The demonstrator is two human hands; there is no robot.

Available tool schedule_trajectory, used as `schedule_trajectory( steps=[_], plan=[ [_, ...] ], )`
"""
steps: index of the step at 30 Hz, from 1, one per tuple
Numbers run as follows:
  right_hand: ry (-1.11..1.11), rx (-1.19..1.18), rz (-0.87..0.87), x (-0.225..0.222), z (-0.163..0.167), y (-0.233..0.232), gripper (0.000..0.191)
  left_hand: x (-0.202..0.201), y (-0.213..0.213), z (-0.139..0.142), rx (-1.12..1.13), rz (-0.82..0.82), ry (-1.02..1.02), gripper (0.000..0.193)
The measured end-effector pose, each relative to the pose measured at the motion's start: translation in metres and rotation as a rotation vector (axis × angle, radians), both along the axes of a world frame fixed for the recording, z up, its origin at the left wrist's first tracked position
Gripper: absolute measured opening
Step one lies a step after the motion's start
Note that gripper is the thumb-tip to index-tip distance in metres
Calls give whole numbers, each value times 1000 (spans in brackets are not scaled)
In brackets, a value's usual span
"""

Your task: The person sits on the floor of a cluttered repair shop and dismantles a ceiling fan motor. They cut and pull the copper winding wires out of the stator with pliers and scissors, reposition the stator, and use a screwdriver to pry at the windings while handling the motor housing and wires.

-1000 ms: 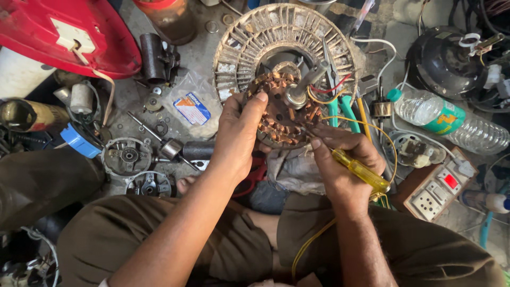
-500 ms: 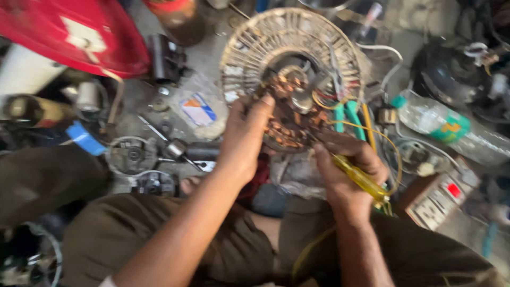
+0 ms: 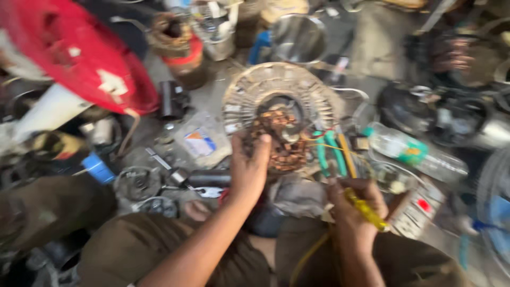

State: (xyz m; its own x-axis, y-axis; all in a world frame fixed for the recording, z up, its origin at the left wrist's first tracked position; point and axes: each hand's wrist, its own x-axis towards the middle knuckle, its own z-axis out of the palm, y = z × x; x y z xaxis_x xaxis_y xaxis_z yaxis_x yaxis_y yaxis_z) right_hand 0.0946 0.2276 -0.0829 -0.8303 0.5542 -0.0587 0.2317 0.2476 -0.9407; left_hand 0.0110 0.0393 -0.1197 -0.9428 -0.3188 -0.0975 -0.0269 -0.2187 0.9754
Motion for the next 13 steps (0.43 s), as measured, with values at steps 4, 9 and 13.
schedule_trajectory(
  steps=[4,9,13],
  plan=[
    [-4,-282,124,43,9,5,23,9,-12,13,-423,-18,45,43],
    [-30,-1023,297,107,11,32,54,21,-18,28,-551,-68,-6,51],
    [207,-1043,392,125,-6,38,54,25,-18,39,-484,-72,-107,77]
  ],
)
